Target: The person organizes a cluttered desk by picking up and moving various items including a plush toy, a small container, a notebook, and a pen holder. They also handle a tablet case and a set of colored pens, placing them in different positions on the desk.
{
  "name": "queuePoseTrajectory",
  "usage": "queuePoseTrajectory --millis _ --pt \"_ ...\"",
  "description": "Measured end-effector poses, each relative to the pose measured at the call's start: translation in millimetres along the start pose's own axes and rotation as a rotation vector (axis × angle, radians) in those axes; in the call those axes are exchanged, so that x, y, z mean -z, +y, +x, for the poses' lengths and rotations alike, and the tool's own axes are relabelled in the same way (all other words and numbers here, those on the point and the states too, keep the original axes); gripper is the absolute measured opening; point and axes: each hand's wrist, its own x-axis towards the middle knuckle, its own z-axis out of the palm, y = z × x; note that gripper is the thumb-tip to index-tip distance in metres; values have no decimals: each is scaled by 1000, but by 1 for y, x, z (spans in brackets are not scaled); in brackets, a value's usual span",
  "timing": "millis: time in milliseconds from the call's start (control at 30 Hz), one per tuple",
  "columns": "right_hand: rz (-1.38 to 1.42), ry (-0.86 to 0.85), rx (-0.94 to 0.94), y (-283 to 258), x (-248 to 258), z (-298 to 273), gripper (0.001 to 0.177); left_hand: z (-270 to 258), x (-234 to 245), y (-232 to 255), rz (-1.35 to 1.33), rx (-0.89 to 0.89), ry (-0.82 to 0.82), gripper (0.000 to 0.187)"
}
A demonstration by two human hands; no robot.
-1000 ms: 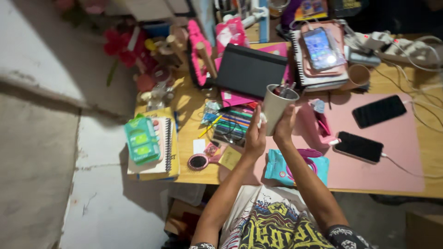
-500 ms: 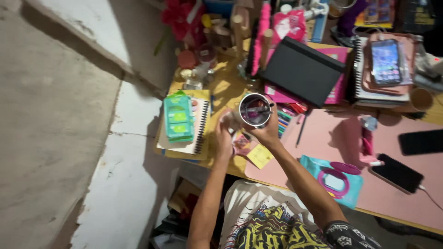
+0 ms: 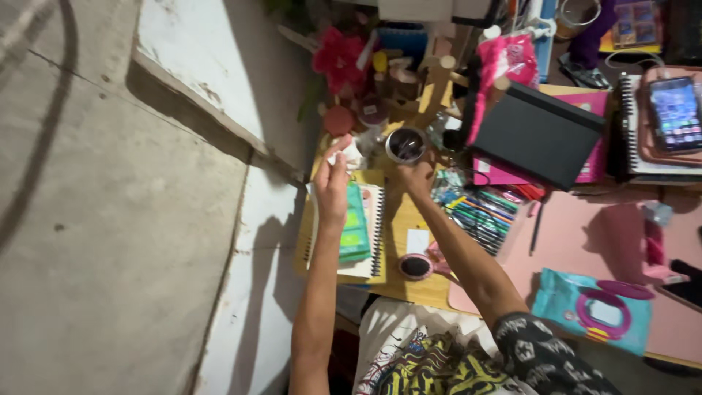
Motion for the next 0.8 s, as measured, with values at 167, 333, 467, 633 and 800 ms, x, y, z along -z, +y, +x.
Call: queuePoseTrajectory --millis 167,333,467,633,800 --pt "-347 -635 149 34 -50 34 51 18 24 -9 91 31 -44 33" --pt "-282 -810 -83 42 -74 58 46 18 45 -23 54 162 -69 34" --pt "90 -236 0 45 -75 57 65 15 55 -37 29 161 -70 33" --pt "103 -175 29 54 -50 65 81 5 49 -43 12 183 -134 33" --pt "151 -824 -672 33 10 61 65 -11 23 -29 27 161 -175 33"
